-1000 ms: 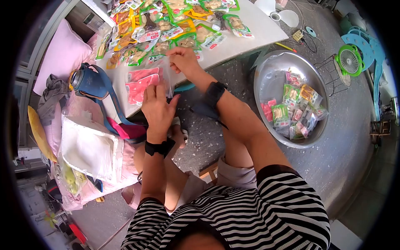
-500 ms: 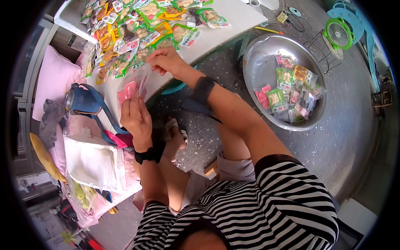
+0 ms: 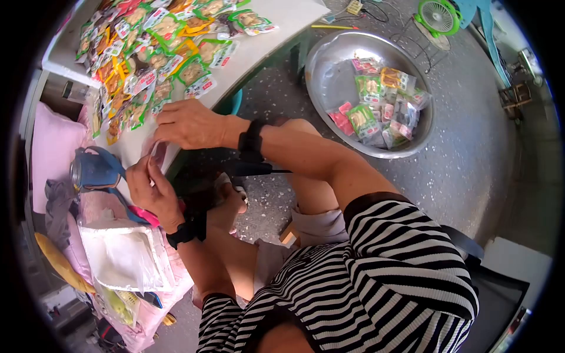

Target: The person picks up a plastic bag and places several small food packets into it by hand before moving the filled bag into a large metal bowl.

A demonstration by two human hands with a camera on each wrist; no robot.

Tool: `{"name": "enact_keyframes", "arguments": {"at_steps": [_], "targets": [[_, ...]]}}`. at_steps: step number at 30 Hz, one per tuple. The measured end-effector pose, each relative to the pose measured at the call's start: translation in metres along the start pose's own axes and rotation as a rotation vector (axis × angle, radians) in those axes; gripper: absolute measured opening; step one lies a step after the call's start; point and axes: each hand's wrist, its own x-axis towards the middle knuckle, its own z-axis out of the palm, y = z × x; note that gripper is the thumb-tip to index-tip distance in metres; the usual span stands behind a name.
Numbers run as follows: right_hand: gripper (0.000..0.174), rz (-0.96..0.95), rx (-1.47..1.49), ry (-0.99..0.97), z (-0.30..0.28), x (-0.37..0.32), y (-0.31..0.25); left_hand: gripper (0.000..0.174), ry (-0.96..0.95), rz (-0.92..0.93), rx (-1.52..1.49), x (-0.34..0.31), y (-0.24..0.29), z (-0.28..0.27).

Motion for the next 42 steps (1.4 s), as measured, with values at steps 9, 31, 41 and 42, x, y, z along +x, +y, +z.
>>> {"name": "enact_keyframes", "arguments": {"at_steps": [9,31,41,42], "targets": [[0.012,0.052,0.018,-0.029,-0.006,0.011,-0.023,0.013,0.139,-0.185,-0.298,0.001,0.003,-0.010],[0.022,1.147,0.068,0.297,-0.267,-0.058,-0.019,0.027,-0.123,-0.746,-0.842,-0.014,0.004,0.044],[0.037,1.891,-1.036,0.370,-0.474,-0.408,0.044,0.027,-0.188,-0.735,-0.794,-0.013,0.010,0.049],[0.034,1.853,-1.107,-0.236,-0.464,-0.401,0.030,0.027,-0.189,-0.738,-0.785,-0.013,0.010,0.049]]}}
